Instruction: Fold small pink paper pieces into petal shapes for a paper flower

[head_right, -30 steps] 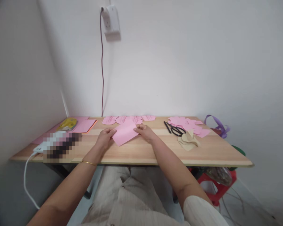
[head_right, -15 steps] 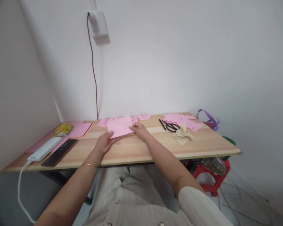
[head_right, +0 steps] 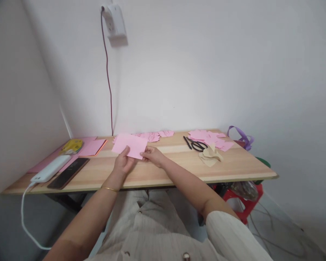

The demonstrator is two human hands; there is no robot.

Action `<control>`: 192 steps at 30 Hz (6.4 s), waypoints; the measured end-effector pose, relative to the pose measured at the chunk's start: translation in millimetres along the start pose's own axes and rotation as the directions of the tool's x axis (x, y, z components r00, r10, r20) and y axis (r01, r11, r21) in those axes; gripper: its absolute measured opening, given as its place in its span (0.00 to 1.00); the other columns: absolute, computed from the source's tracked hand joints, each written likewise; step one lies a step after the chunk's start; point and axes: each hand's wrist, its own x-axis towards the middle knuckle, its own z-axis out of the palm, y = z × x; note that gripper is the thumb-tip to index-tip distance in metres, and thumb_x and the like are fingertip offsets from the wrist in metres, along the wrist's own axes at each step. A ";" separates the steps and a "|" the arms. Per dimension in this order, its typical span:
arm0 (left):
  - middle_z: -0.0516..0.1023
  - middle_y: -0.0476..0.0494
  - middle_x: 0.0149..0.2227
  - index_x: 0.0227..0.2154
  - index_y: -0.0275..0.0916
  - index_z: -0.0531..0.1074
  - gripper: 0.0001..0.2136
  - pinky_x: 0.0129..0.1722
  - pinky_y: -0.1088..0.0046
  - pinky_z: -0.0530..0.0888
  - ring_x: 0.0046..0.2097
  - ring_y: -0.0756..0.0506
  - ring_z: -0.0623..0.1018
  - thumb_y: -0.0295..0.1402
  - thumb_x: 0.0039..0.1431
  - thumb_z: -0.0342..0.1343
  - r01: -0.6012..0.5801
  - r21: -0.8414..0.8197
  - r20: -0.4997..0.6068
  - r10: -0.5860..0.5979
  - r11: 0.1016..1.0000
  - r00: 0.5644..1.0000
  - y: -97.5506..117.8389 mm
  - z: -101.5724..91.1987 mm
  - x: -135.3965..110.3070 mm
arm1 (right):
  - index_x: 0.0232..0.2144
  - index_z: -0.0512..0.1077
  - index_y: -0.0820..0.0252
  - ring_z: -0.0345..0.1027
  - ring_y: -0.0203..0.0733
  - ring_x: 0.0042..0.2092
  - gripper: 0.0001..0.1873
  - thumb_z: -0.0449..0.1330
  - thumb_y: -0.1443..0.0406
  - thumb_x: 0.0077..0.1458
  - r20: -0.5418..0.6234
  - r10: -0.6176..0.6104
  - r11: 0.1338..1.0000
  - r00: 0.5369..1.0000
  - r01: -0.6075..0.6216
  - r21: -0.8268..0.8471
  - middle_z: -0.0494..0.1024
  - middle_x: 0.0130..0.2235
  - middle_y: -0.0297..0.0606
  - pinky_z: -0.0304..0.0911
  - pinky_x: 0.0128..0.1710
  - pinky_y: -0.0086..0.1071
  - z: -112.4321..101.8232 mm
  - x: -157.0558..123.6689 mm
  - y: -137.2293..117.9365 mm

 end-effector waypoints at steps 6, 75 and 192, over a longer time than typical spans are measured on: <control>0.77 0.37 0.49 0.54 0.36 0.67 0.19 0.58 0.61 0.67 0.53 0.43 0.75 0.23 0.59 0.51 0.048 -0.050 -0.106 -0.053 0.998 0.993 6.4 -9.2 9.1 | 0.46 0.63 0.55 0.68 0.32 0.32 0.26 0.64 0.65 0.43 -0.043 -0.277 0.915 0.960 0.249 -0.317 0.73 0.40 0.35 0.63 0.32 0.28 -18.7 -6.9 -12.3; 0.81 0.42 0.34 0.36 0.34 0.73 0.09 0.51 0.62 0.74 0.39 0.46 0.80 0.19 0.52 0.58 0.140 0.082 -0.019 -0.139 0.987 0.990 0.4 -6.3 -7.6 | 0.28 0.70 0.59 0.62 0.34 0.23 0.18 0.59 0.49 0.51 -0.087 -0.348 0.836 0.933 0.267 -0.479 0.70 0.20 0.31 0.58 0.25 0.28 0.7 -14.9 -22.2; 0.73 0.51 0.22 0.21 0.34 0.68 0.11 0.32 0.75 0.74 0.26 0.53 0.74 0.28 0.42 0.67 -0.029 0.252 -0.123 0.062 0.967 0.990 -2.2 -10.6 -7.1 | 0.21 0.62 0.60 0.52 0.33 0.27 0.21 0.55 0.49 0.52 -0.075 -0.390 0.783 0.918 0.288 -0.551 0.60 0.23 0.30 0.51 0.28 0.28 3.1 -10.2 -25.1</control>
